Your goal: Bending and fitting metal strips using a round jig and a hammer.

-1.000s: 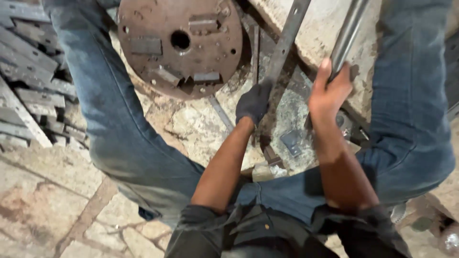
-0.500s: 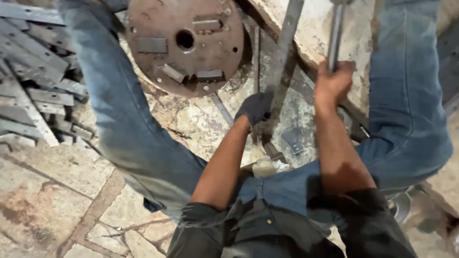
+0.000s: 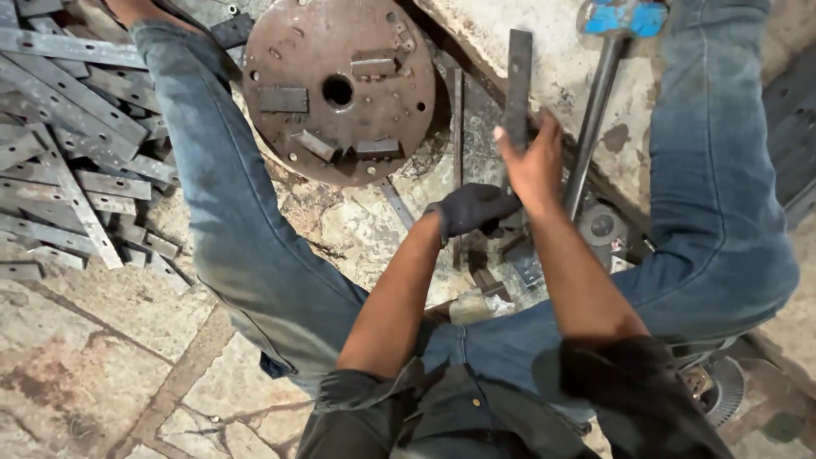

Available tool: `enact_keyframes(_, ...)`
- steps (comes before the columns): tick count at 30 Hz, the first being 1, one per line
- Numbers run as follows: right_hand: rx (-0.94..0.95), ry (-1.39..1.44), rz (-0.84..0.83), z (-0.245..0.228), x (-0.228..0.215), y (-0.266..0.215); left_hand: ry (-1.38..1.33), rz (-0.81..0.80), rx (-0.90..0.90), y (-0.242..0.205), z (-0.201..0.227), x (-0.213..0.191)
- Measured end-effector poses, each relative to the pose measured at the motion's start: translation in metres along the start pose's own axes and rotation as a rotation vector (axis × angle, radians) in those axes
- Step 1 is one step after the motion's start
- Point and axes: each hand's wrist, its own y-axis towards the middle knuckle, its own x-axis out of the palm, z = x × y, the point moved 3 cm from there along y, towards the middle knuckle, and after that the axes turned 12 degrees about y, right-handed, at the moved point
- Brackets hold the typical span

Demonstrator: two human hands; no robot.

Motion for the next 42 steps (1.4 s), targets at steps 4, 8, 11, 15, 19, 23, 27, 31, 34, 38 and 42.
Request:
enact_keyframes(4, 0.036, -0.151, -0.027, 0.023, 0.013, 0.002, -0.054, -0.031, 0.138, -0.004, -0.004, -0.004)
enact_keyframes(8, 0.126, 0.166, 0.005, 0.054, 0.009, -0.004, -0.300, 0.288, 0.064, 0.016, -0.030, -0.021)
enact_keyframes(11, 0.264, 0.286, -0.062, 0.077, 0.009, -0.007, 0.172, 0.757, -0.174, 0.013, -0.038, -0.032)
enact_keyframes(15, 0.459, 0.370, -0.119, 0.024, 0.000, -0.008, 0.524, 0.938, -0.327, 0.008, -0.049, -0.030)
enact_keyframes(19, 0.451, 0.573, -0.138, 0.003, -0.010, -0.032, 0.577, 0.742, -0.379, 0.009, -0.046, -0.024)
enact_keyframes(23, 0.606, 0.600, -0.126, -0.056, -0.029, -0.037, 0.652, 0.780, -0.299, 0.013, -0.041, -0.032)
enact_keyframes(27, 0.574, 0.651, -0.172, -0.078, -0.043, -0.054, 0.604, 0.731, -0.321, 0.008, -0.042, -0.022)
enact_keyframes(31, 0.578, 0.808, -0.210, -0.064, -0.035, -0.065, 0.447, 0.707, -0.355, 0.007, -0.077, -0.022)
enact_keyframes(34, 0.521, 0.698, -0.219, -0.063, -0.036, -0.067, 0.389, 0.663, -0.465, -0.001, -0.080, -0.021)
enact_keyframes(38, 0.523, 0.760, -0.177, -0.058, -0.035, -0.073, 0.453, 0.666, -0.443, -0.002, -0.045, -0.010)
enact_keyframes(42, 0.506, 0.786, -0.109, -0.062, -0.037, -0.070, 0.615, 0.704, -0.458, 0.025, -0.062, -0.002)
